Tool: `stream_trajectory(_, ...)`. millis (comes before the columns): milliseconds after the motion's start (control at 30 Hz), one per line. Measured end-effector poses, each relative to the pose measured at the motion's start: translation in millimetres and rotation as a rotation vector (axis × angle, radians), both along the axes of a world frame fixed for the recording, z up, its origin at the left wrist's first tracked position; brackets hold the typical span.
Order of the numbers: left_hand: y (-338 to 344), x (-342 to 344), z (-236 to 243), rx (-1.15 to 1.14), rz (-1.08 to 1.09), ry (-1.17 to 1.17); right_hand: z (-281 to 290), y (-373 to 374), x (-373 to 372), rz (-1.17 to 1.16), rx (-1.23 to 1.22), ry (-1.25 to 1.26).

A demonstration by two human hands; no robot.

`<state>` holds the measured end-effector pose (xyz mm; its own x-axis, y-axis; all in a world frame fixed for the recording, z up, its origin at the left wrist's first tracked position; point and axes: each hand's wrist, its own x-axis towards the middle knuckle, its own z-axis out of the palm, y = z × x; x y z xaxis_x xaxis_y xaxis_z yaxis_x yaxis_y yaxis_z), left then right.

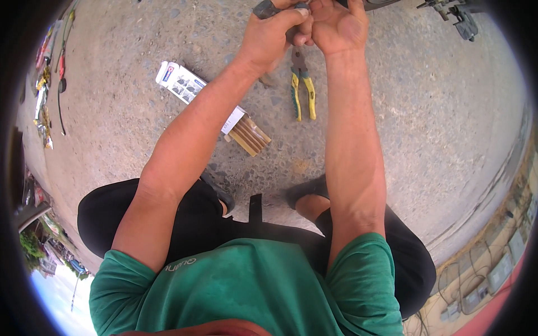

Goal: The person takes a part from a box and uses pliers to cut a wire. They then use a screwdriver to remove a screw from the rear wheel hub assembly of an electric scooter.

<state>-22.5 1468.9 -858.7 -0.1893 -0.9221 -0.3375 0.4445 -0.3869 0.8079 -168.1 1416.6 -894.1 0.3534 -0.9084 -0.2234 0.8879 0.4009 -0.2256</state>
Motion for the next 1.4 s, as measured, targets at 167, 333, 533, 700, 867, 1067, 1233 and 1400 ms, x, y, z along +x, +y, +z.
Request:
stream_trajectory(167,-11,3,-34,0.054,-0.003,0.348,1,-2,4,0.143,-0.166,0.002)
stream_trajectory(333,-14,8,-39,0.103,-0.047,0.613,1,1,2,0.125,-0.126,0.066)
stream_trajectory(533,-15,11,-44,0.125,-0.09,0.759,-1,-1,6,0.015,-0.148,0.217)
stream_trajectory(700,-18,13,-46,0.156,-0.118,0.826,2,2,9,0.059,-0.184,0.236)
stream_trajectory(867,-20,17,-42,0.177,-0.119,0.764,1,3,10,0.052,-0.121,0.216)
stream_trajectory(1067,-14,18,-8,0.04,-0.063,0.079,0,4,16,0.103,-0.262,0.135)
stream_trajectory(1233,4,-9,-25,-0.504,0.242,-0.485,-12,1,14,-0.13,-0.145,0.311)
stream_trajectory(1400,9,-11,-13,-0.52,0.288,-0.503,2,13,-4,-0.033,-0.031,0.33)
